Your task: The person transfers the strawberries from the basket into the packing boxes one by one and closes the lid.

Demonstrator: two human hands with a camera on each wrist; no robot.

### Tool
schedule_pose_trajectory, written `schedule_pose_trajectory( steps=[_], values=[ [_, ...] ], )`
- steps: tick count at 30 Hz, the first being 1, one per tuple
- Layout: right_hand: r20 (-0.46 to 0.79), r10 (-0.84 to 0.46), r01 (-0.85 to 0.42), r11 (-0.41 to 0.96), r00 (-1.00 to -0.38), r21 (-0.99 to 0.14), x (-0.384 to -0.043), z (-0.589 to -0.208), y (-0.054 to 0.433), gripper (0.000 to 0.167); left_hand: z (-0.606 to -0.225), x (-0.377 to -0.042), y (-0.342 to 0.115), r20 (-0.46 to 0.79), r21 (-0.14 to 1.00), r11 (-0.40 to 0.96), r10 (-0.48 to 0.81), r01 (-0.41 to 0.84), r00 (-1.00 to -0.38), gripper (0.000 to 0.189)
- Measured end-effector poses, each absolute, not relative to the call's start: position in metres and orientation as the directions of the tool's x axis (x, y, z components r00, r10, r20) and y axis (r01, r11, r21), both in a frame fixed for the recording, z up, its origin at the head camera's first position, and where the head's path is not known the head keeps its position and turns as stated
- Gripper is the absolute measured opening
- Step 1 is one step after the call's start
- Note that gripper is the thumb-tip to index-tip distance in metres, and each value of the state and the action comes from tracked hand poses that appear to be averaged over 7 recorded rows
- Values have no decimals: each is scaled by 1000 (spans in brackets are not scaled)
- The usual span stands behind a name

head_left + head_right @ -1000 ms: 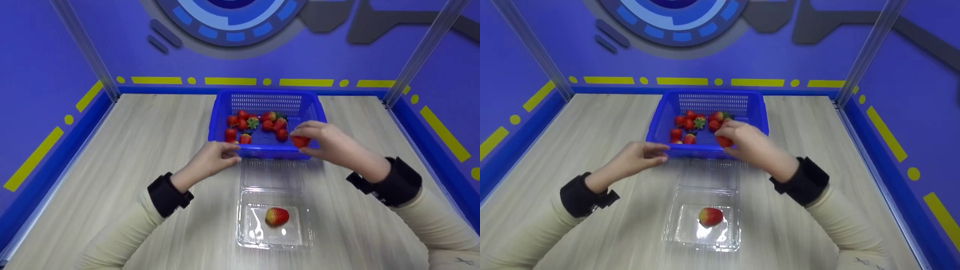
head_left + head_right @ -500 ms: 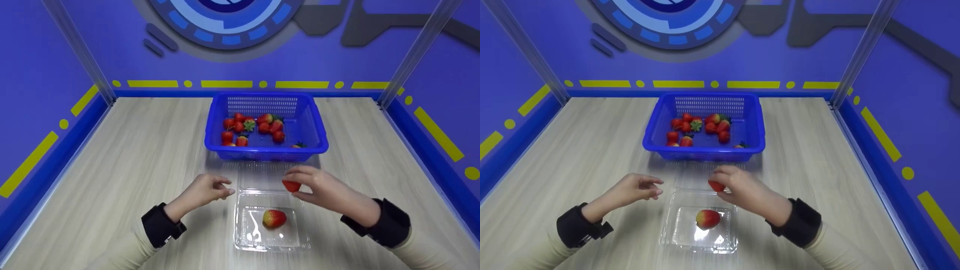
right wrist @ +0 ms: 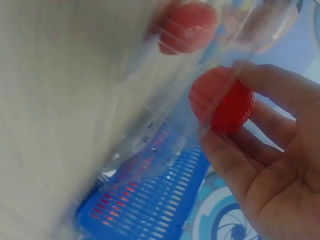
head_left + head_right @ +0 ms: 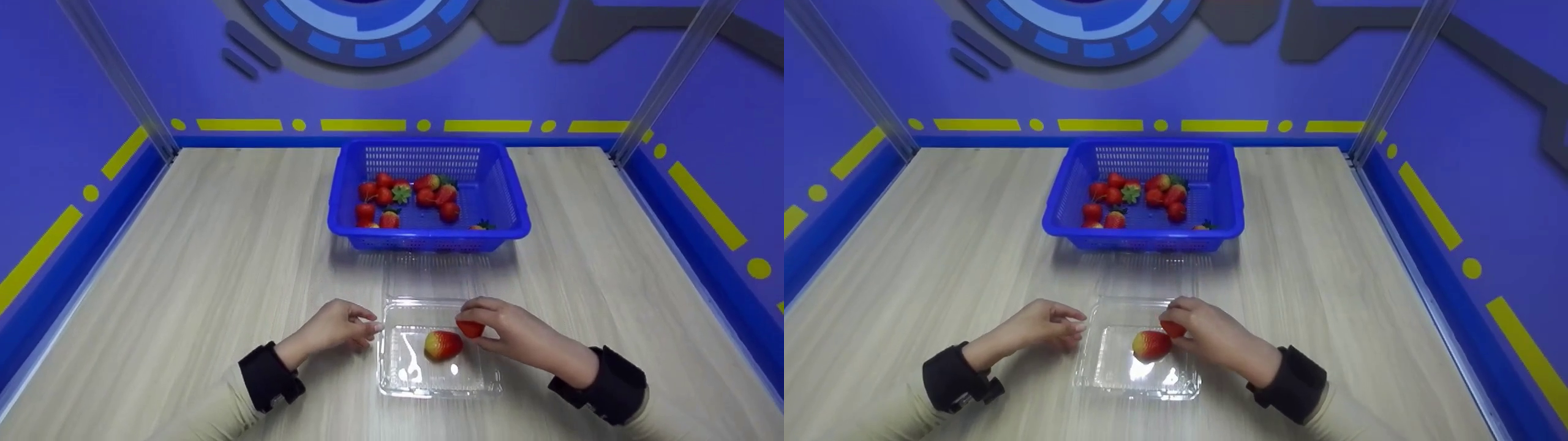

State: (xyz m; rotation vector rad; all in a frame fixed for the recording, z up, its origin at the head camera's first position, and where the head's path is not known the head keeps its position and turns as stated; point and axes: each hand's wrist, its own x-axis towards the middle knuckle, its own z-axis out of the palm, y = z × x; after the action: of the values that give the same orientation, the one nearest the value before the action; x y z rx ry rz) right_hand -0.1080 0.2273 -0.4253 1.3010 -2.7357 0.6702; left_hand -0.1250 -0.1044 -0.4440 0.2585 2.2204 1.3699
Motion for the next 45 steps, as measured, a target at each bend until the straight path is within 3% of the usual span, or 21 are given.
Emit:
schedule_pose_trajectory(
  steps=[9, 22, 31, 45],
  values=[
    [220, -751, -778, 562, -622, -282, -106, -431, 221, 32, -446, -125, -99, -333, 886, 446, 425, -125, -842, 40],
    [254, -779, -819, 546, -573, -174, -105, -445, 213, 34, -446, -124, -91, -375, 911, 334, 431, -242, -820, 14],
    [215, -799, -828, 545, -561, -134, -108, -448, 209, 33, -446, -125, -92, -398, 906, 324, 430, -273, -810, 9],
    [156, -787, -802, 580, -597, -146, -108, -449, 203, 32, -450, -124, -96, -392, 911, 302, 432, -279, -812, 9]
  ],
)
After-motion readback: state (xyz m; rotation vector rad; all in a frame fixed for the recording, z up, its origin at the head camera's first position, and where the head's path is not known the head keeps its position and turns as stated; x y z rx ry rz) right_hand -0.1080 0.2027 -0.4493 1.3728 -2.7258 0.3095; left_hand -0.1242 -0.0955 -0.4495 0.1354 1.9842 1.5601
